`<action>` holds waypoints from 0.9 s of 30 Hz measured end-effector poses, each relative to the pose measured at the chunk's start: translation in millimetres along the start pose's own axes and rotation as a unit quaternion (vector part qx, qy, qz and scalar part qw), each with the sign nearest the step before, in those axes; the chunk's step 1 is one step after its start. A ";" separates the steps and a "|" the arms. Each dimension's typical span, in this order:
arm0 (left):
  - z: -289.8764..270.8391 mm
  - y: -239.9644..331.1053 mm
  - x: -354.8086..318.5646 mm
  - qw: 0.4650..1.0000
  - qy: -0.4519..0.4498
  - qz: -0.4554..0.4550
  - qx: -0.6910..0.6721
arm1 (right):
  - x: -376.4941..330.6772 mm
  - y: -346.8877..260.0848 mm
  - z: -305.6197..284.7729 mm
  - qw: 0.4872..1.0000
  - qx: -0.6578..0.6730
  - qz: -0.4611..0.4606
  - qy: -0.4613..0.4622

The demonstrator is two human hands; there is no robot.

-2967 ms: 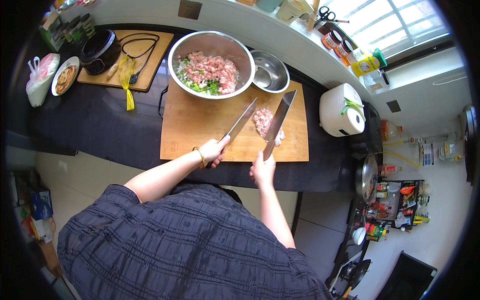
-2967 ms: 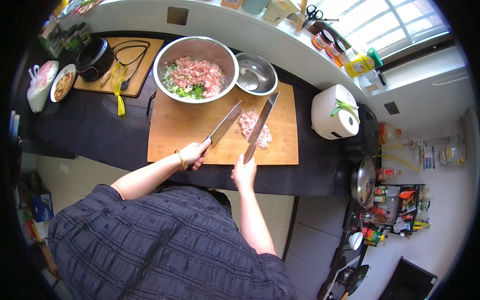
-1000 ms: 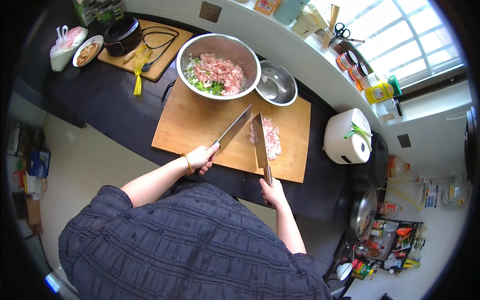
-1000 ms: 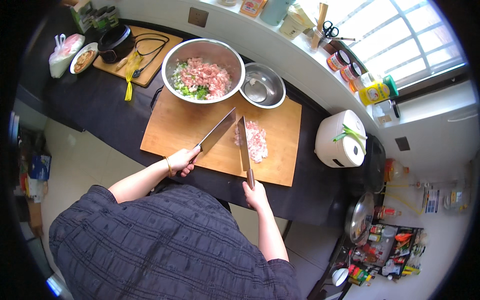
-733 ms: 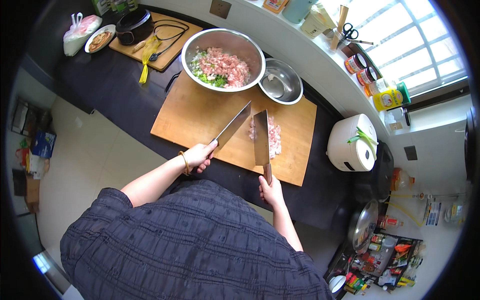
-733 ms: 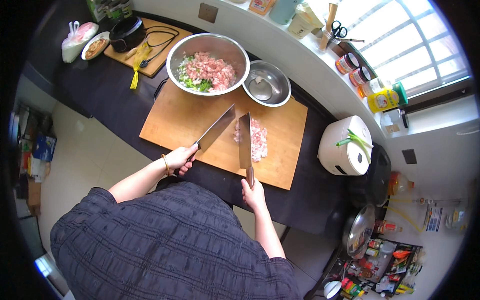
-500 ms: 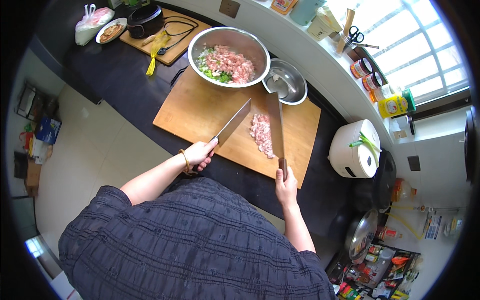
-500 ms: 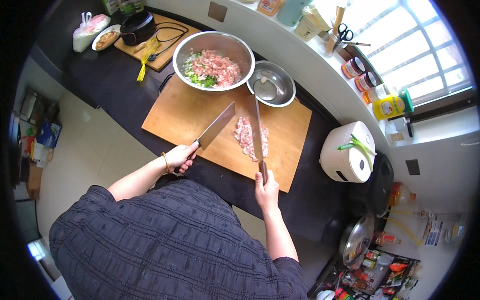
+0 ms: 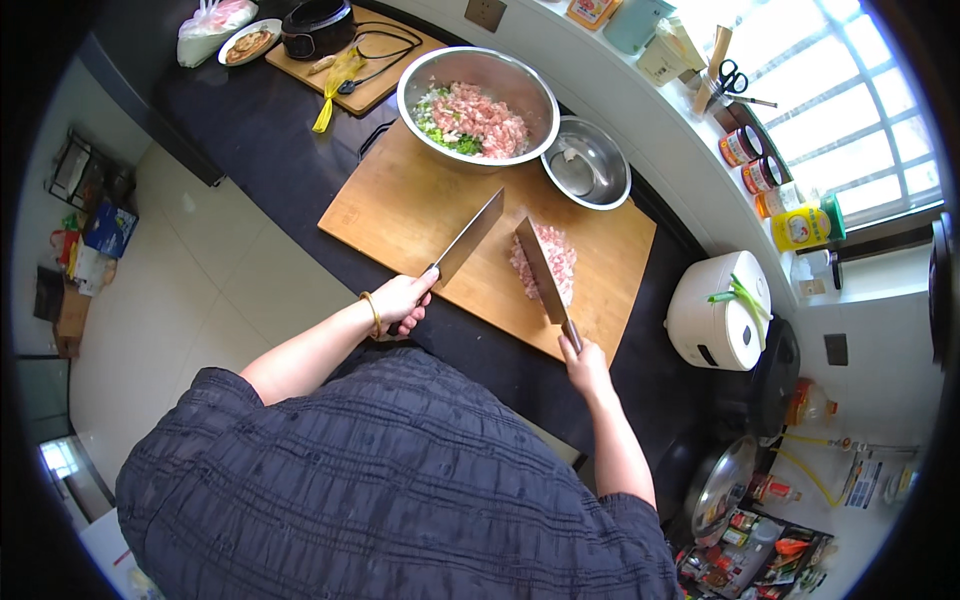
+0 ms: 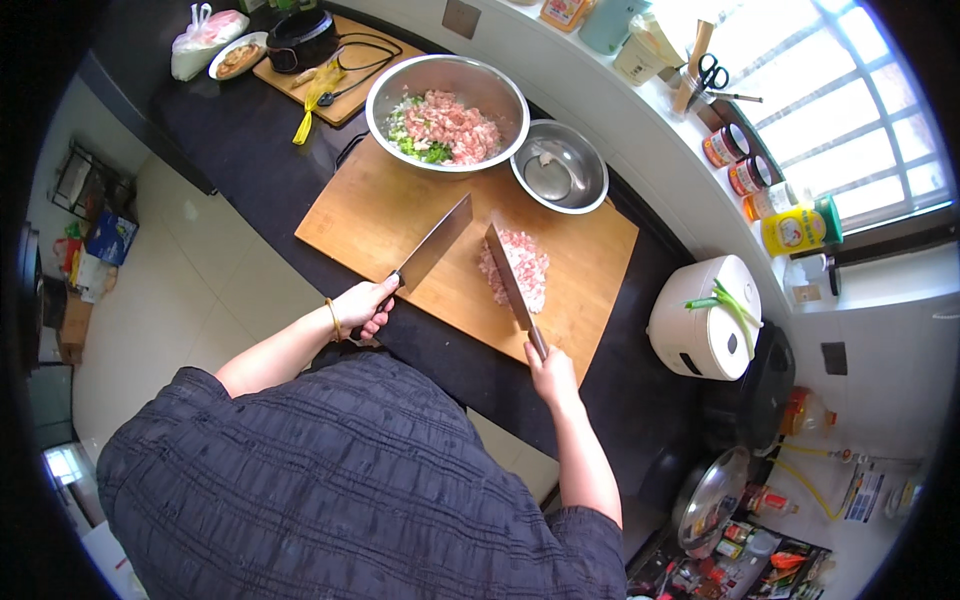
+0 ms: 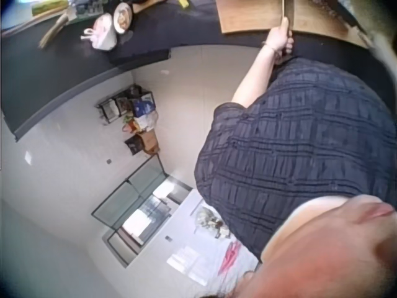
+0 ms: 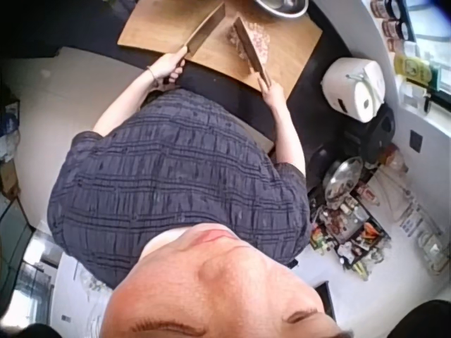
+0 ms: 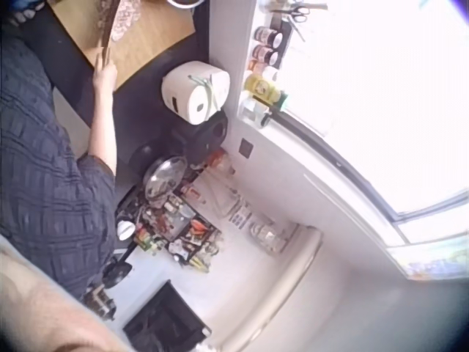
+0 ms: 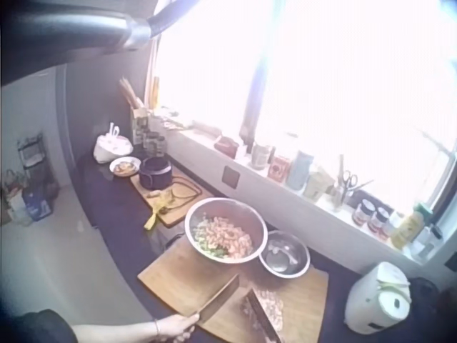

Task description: The person uses two cleavers to chop a piece of raw meat on a wooden cutting board. The person repeatedly chops the meat into smaller pieces and occasionally gathers the minced meat into a pile.

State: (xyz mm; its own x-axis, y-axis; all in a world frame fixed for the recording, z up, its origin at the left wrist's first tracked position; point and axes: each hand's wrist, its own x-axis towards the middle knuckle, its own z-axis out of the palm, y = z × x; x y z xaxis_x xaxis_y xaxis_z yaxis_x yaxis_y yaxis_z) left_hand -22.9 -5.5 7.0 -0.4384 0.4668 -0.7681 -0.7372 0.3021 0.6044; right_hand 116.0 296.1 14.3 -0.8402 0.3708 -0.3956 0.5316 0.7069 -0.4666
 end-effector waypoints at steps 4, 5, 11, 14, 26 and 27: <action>0.5 -3.9 -0.6 1.000 0.006 0.003 -0.007 | -11.8 -25.1 -24.9 0.999 0.012 -0.047 0.017; 0.6 -3.5 -0.5 1.000 0.004 0.005 -0.008 | -15.2 -22.1 -17.4 0.996 0.040 -0.070 0.043; 1.0 -0.3 -3.2 1.000 0.001 -0.008 -0.020 | -2.2 -14.1 -21.6 0.998 -0.058 -0.029 -0.021; 2.9 -2.2 -3.4 1.000 0.000 -0.009 -0.028 | -11.5 -10.4 -15.5 0.995 0.030 -0.088 0.042; 7.5 -4.9 -2.5 1.000 0.011 0.003 -0.020 | 6.9 -2.6 -3.2 0.997 -0.071 -0.026 0.007; 7.8 -5.3 -1.9 1.000 0.013 0.002 -0.020 | 10.7 -0.5 -9.9 0.997 -0.069 -0.004 -0.022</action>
State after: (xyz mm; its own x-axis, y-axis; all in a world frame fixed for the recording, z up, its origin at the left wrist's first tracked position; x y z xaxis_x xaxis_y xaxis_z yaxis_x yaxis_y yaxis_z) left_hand -14.2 -1.5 6.9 -0.4532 0.4465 -0.7716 -0.7556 0.2668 0.5982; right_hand 105.7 305.7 18.1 -0.8372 0.3404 -0.4281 0.5028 0.7870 -0.3575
